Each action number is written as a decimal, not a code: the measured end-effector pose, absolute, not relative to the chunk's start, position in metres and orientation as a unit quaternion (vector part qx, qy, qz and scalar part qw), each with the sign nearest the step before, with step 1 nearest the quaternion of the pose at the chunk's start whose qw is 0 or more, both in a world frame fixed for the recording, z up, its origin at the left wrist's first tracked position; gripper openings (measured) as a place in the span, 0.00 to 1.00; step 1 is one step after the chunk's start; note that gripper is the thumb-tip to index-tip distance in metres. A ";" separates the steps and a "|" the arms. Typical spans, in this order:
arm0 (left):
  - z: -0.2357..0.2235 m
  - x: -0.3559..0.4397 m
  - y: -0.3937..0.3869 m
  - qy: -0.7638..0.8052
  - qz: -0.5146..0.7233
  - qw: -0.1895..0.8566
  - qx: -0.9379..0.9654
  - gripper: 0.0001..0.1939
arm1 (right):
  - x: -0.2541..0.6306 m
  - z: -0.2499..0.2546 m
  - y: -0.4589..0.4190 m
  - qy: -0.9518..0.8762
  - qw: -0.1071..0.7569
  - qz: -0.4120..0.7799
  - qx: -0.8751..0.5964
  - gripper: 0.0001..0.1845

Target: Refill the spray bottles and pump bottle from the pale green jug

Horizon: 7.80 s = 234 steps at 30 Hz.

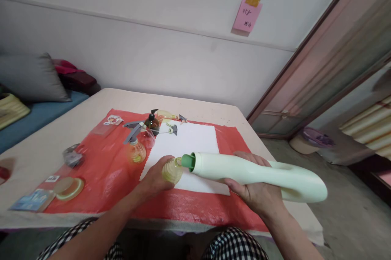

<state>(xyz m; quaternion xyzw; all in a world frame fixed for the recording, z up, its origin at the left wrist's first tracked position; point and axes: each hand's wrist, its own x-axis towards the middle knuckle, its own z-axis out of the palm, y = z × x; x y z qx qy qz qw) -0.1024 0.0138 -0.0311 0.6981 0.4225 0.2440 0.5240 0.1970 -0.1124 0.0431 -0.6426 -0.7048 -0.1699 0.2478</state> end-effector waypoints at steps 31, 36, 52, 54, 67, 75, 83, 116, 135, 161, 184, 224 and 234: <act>-0.048 -0.098 0.018 0.408 0.227 0.488 0.737 0.41 | 0.194 0.068 -0.107 -0.754 0.146 -0.269 -0.582 0.36; -0.049 -0.099 0.018 0.405 0.227 0.488 0.739 0.42 | 0.193 0.072 -0.106 -0.757 0.141 -0.277 -0.575 0.37; -0.053 -0.099 0.017 0.408 0.209 0.484 0.746 0.44 | 0.190 0.079 -0.103 -0.762 0.103 -0.316 -0.556 0.37; -0.054 -0.099 0.017 0.408 0.212 0.482 0.746 0.45 | 0.189 0.080 -0.103 -0.762 0.106 -0.318 -0.554 0.37; -0.054 -0.098 0.017 0.413 0.216 0.476 0.745 0.44 | 0.190 0.083 -0.100 -0.769 0.103 -0.313 -0.548 0.37; -0.047 -0.099 0.016 0.416 0.218 0.477 0.743 0.44 | 0.193 0.080 -0.100 -0.765 0.103 -0.311 -0.554 0.38; -0.048 -0.099 0.017 0.416 0.217 0.480 0.741 0.44 | 0.195 0.081 -0.099 -0.763 0.114 -0.307 -0.557 0.38; -0.056 -0.100 0.019 0.409 0.228 0.470 0.748 0.42 | 0.196 0.084 -0.100 -0.761 0.115 -0.290 -0.569 0.37; -0.051 -0.101 0.020 0.414 0.223 0.474 0.745 0.42 | 0.194 0.088 -0.098 -0.763 0.115 -0.302 -0.560 0.37; -0.051 -0.103 0.021 0.413 0.223 0.477 0.743 0.44 | 0.191 0.095 -0.098 -0.765 0.094 -0.335 -0.542 0.38; -0.051 -0.104 0.022 0.417 0.223 0.474 0.743 0.43 | 0.193 0.094 -0.098 -0.763 0.091 -0.325 -0.551 0.38; -0.059 -0.104 0.023 0.414 0.226 0.461 0.752 0.44 | 0.194 0.093 -0.098 -0.764 0.080 -0.298 -0.567 0.38; -0.058 -0.104 0.023 0.413 0.229 0.459 0.753 0.44 | 0.192 0.096 -0.097 -0.763 0.092 -0.301 -0.565 0.38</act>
